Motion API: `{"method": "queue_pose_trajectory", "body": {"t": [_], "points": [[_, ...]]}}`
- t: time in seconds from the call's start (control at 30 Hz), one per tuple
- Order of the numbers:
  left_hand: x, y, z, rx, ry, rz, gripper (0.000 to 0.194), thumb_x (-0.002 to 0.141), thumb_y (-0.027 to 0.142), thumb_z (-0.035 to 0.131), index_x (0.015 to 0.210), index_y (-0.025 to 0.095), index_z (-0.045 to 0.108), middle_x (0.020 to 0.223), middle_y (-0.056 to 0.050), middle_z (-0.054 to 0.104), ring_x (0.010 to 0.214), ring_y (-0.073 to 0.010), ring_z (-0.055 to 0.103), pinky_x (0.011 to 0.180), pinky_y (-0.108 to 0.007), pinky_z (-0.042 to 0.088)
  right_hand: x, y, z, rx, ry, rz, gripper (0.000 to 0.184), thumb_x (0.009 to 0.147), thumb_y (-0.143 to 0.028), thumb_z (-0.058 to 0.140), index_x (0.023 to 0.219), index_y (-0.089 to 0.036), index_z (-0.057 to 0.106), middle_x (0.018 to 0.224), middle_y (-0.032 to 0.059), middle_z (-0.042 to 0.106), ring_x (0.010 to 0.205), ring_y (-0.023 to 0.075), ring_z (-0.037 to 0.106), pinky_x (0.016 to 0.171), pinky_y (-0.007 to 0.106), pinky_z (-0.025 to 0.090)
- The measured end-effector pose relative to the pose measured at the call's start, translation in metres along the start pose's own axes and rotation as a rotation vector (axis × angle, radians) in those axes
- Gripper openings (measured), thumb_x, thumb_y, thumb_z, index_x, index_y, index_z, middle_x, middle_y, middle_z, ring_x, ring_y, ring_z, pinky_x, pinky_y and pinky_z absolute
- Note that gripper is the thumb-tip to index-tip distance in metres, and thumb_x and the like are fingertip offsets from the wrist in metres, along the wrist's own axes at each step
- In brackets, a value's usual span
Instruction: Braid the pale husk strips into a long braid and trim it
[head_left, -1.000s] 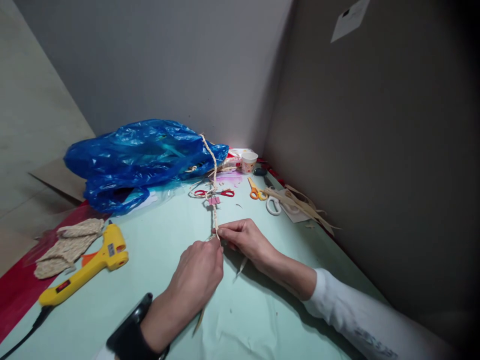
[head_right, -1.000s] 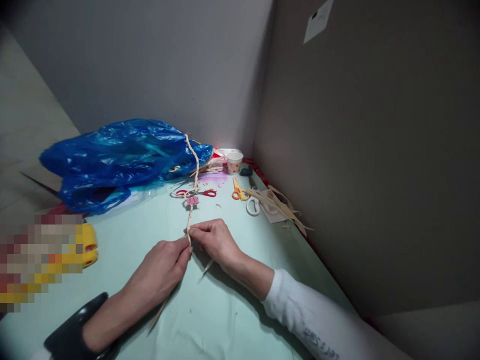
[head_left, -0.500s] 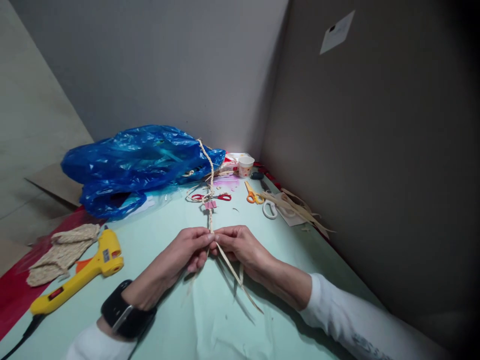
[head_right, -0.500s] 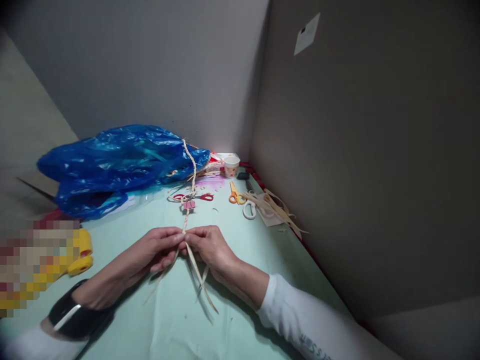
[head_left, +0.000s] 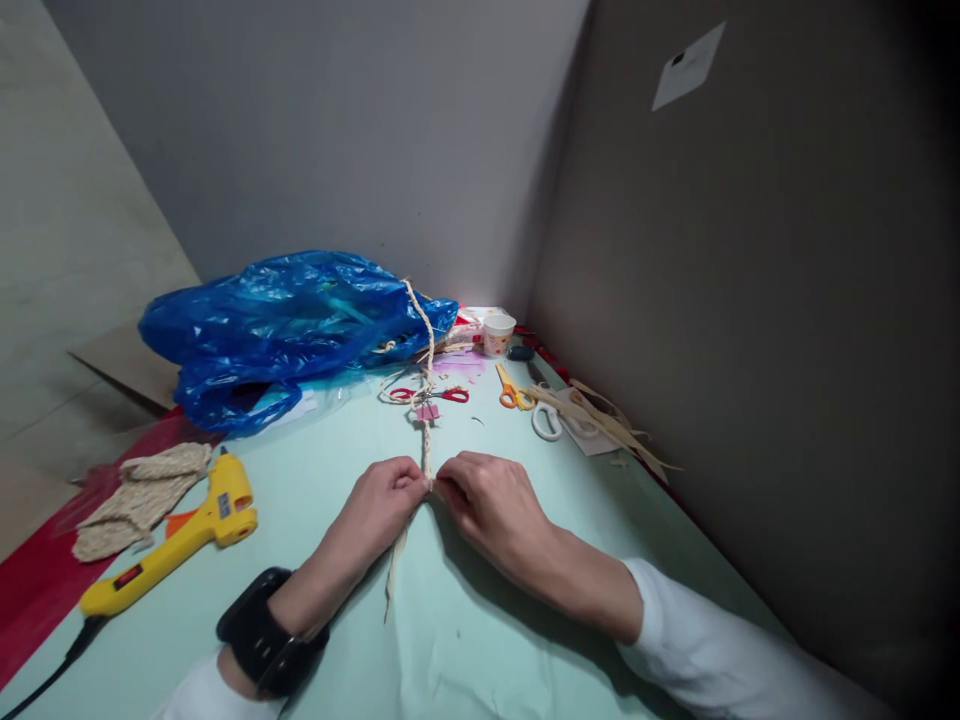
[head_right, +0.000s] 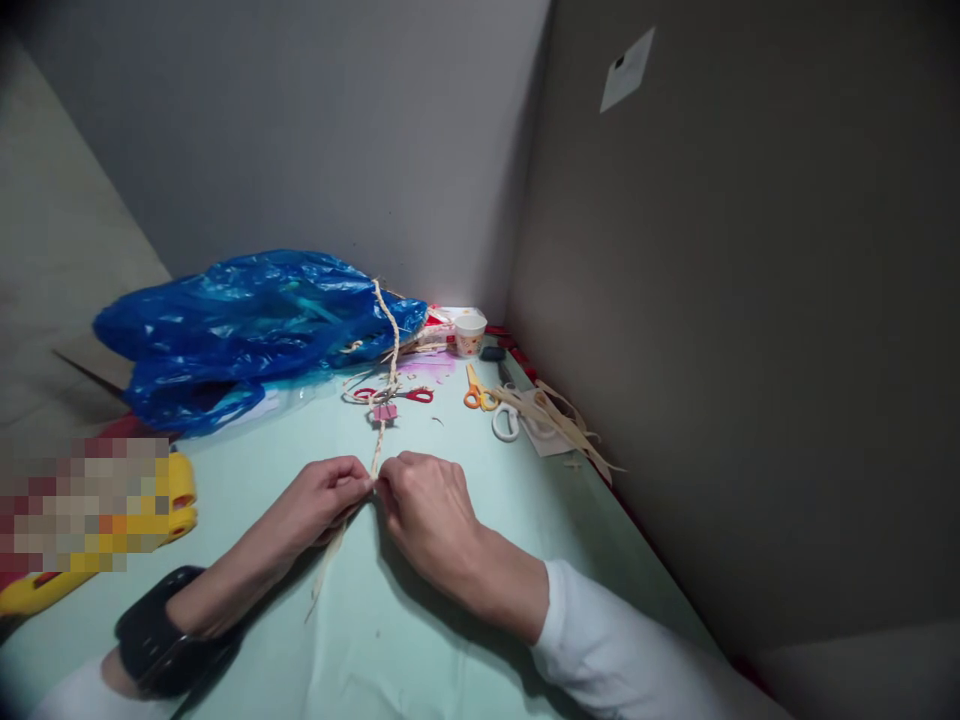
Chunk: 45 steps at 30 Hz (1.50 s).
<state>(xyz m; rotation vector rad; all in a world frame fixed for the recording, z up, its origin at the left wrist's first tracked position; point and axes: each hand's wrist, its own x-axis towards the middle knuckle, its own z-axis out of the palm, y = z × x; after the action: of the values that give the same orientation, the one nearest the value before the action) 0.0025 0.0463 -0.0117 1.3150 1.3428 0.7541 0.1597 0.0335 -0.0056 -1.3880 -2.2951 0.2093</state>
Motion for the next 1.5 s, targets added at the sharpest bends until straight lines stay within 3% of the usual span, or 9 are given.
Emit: {"method": "queue_pose_trajectory", "body": {"t": [0.17,0.53,0.63,0.8,0.9,1.0,1.13,1.27,1.5], "points": [[0.0,-0.003,0.001,0.031,0.024,0.041,0.025,0.071,0.028,0.056,0.051,0.019,0.045,0.045,0.007,0.036,0.041,-0.0066,0.026,0.041,-0.022,0.015,-0.007,-0.002,0.007,-0.259,0.152,-0.227,0.017,0.09,-0.016,0.049,0.077,-0.017,0.06,0.075,0.0042,0.062,0.071,0.017,0.05,0.053,0.032,0.019],[-0.005,-0.001,-0.009,-0.44,-0.214,-0.071,0.024,0.073,0.026,0.061,0.061,0.018,0.041,0.052,0.009,0.032,0.043,-0.0034,0.019,0.04,-0.02,0.009,-0.016,-0.012,0.013,-0.364,0.225,-0.523,0.019,0.087,-0.006,0.046,0.078,-0.013,0.061,0.071,0.0071,0.06,0.066,0.0184,0.048,0.055,0.032,0.029],[-0.005,0.0,-0.01,-0.399,-0.201,-0.079,0.02,0.07,0.024,0.063,0.064,0.017,0.045,0.052,0.01,0.032,0.042,-0.0024,0.02,0.04,-0.02,0.009,-0.011,-0.011,0.003,-0.067,0.151,-0.4,0.02,0.089,-0.018,0.048,0.079,-0.014,0.065,0.072,0.0063,0.064,0.066,0.016,0.053,0.06,0.03,0.035],[-0.007,0.007,-0.009,-0.288,-0.159,-0.068,0.016,0.071,0.026,0.063,0.069,0.016,0.051,0.051,0.008,0.039,0.04,-0.0024,0.023,0.04,-0.02,0.009,0.007,0.0,-0.011,0.48,0.045,0.148,0.022,0.089,-0.028,0.05,0.095,-0.015,0.067,0.088,0.0058,0.07,0.076,0.0145,0.06,0.071,0.025,0.042],[-0.008,0.009,-0.007,-0.214,-0.149,-0.061,0.016,0.072,0.028,0.063,0.071,0.016,0.053,0.049,0.008,0.041,0.04,-0.003,0.023,0.041,-0.02,0.009,0.011,0.005,-0.009,0.72,-0.248,0.164,0.027,0.091,-0.032,0.046,0.081,-0.014,0.062,0.065,0.0012,0.061,0.06,0.0115,0.054,0.06,0.023,0.039],[-0.008,0.008,-0.006,-0.093,-0.109,-0.022,0.017,0.075,0.032,0.06,0.07,0.016,0.055,0.049,0.007,0.045,0.04,-0.0042,0.024,0.041,-0.021,0.013,0.011,0.006,-0.002,0.893,-0.334,0.234,0.03,0.09,-0.035,0.046,0.071,-0.015,0.056,0.054,-0.0042,0.043,0.048,0.0076,0.037,0.047,0.021,0.027],[-0.009,0.007,-0.005,0.246,-0.036,0.163,0.021,0.079,0.03,0.053,0.065,0.017,0.06,0.052,0.001,0.056,0.048,-0.0098,0.041,0.05,-0.023,0.028,0.01,0.008,0.003,0.96,-0.31,0.275,0.032,0.088,-0.036,0.048,0.063,-0.016,0.052,0.051,-0.0058,0.033,0.047,0.0075,0.025,0.045,0.023,0.018],[-0.014,0.013,-0.005,0.554,0.101,0.218,0.026,0.082,0.031,0.05,0.061,0.018,0.06,0.052,0.001,0.058,0.052,-0.0136,0.046,0.054,-0.026,0.029,0.011,0.01,0.007,0.751,-0.165,0.226,0.032,0.085,-0.029,0.048,0.057,-0.015,0.049,0.051,-0.0041,0.039,0.051,0.0078,0.032,0.049,0.023,0.022],[-0.022,0.016,0.004,0.458,0.026,0.214,0.032,0.085,0.03,0.044,0.055,0.02,0.049,0.05,0.002,0.057,0.05,-0.014,0.047,0.054,-0.026,0.032,0.007,0.009,0.011,0.803,-0.061,0.191,0.029,0.084,-0.027,0.049,0.061,-0.013,0.059,0.057,-0.0026,0.046,0.057,0.0086,0.035,0.054,0.023,0.024]]}}
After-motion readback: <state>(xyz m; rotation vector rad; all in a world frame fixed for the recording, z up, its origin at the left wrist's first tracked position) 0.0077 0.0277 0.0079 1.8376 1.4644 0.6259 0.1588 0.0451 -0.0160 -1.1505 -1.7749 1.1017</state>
